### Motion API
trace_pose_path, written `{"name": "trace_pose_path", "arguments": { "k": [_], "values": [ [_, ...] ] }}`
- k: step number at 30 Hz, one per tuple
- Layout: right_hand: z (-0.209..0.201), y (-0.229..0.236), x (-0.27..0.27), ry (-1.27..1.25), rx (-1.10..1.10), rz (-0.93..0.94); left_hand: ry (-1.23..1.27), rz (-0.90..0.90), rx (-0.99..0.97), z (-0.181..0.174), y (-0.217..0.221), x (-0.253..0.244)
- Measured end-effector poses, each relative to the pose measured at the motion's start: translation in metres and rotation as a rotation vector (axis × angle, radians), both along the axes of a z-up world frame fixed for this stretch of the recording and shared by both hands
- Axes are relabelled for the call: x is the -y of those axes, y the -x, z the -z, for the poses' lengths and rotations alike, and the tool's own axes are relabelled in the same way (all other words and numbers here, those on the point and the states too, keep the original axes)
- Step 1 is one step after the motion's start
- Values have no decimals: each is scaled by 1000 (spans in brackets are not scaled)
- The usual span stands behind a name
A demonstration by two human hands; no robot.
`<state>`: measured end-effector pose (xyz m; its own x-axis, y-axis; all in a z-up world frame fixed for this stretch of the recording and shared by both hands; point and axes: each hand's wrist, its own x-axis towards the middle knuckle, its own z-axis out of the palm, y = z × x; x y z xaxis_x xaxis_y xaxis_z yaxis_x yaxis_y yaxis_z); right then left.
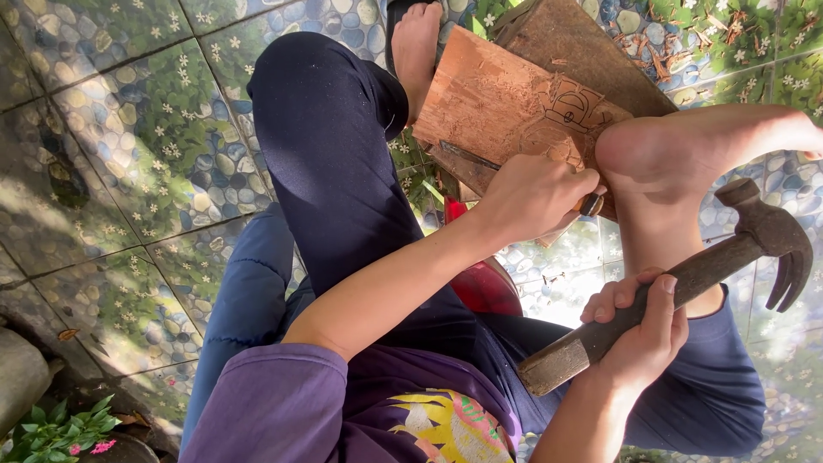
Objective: Carving a design into a wooden board using a hammer and a chisel.
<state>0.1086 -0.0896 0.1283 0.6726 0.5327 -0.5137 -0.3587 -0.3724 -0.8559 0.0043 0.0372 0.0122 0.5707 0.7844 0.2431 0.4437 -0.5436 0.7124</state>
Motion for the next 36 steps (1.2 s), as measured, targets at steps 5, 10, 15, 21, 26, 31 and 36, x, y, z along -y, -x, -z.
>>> {"name": "trace_pose_path", "arguments": {
  "k": [5, 10, 15, 21, 26, 31, 36],
  "values": [
    [-5, 7, -4, -10, 10, -14, 43, 43, -3, 3, -9, 0],
    [-4, 6, -2, 0, -2, 3, 51, 76, -28, 11, -13, 0],
    [-5, 9, 1, -23, -1, 1, -3, 120, -117, 21, -10, 1],
    [-5, 13, 23, -101, -2, -123, -31, 65, -12, 13, -3, -3],
    [-18, 51, 21, -56, -28, -94, 14, 71, -67, 8, -1, -8],
    [-9, 51, 31, -74, -87, -104, 37, 143, -120, 15, -2, -10],
    [-15, 45, 29, 43, -90, -314, 8, 116, -220, 17, 0, -13]
  ]
}}
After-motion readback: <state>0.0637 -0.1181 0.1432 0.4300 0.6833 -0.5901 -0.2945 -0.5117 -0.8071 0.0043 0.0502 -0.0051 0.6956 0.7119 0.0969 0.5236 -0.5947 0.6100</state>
